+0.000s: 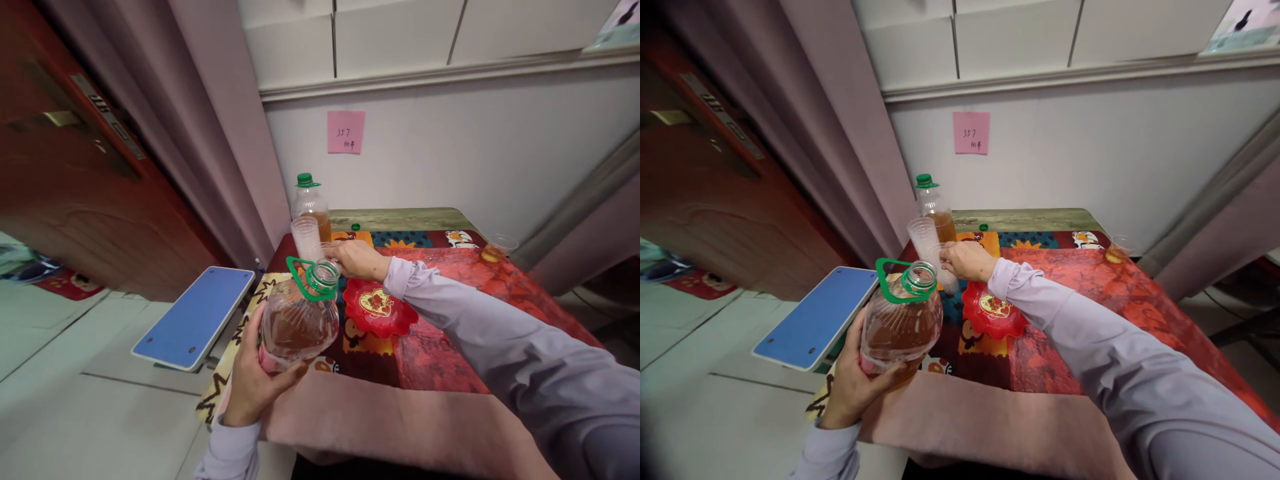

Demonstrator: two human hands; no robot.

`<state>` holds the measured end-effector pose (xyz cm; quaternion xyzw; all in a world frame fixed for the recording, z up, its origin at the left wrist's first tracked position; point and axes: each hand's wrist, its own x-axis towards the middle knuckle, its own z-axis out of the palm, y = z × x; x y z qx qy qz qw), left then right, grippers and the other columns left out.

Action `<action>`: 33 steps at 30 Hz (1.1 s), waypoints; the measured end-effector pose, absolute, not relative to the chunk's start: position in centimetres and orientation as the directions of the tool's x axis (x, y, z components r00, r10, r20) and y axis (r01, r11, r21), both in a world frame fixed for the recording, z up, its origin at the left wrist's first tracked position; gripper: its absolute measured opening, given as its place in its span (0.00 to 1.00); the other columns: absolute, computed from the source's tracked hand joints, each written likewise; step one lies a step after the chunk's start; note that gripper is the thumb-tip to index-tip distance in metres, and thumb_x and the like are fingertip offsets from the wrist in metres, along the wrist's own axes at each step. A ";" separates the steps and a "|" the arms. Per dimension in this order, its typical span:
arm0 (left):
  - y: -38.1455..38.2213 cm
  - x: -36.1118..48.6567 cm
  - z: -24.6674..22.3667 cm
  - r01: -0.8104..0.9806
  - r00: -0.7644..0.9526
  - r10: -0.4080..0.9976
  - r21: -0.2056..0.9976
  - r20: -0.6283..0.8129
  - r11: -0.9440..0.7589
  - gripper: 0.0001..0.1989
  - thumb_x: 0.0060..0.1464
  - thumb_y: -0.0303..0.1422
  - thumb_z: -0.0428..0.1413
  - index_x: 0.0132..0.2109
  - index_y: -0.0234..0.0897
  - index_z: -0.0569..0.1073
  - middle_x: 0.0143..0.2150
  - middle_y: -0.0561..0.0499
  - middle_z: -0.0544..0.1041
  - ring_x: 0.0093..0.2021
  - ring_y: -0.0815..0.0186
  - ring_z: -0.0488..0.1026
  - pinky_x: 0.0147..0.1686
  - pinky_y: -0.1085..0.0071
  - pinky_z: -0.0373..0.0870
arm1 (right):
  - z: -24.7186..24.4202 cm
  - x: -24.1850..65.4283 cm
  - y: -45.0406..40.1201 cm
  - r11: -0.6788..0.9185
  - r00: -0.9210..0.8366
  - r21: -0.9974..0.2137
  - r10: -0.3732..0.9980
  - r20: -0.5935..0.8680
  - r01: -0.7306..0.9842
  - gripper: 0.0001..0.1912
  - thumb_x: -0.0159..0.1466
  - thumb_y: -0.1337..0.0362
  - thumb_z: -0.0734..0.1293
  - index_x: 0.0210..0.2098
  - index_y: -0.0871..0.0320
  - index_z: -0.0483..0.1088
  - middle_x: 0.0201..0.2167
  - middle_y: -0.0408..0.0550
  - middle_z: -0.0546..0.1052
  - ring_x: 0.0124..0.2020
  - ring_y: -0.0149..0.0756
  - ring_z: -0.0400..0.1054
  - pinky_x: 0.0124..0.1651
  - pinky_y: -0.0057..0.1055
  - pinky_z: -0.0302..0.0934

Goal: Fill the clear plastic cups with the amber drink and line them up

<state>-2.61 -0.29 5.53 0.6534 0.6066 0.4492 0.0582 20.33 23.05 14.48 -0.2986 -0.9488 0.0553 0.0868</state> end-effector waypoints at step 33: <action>-0.4 -2.6 5.7 0.737 -0.150 0.845 0.628 0.513 -0.250 0.54 0.53 0.50 0.72 0.79 0.42 0.58 0.75 0.31 0.69 0.73 0.36 0.68 0.70 0.38 0.66 | 13.3 20.9 25.2 0.792 -0.752 -0.275 0.606 0.259 0.545 0.06 0.73 0.71 0.68 0.40 0.60 0.79 0.41 0.53 0.83 0.42 0.39 0.74 0.46 0.32 0.58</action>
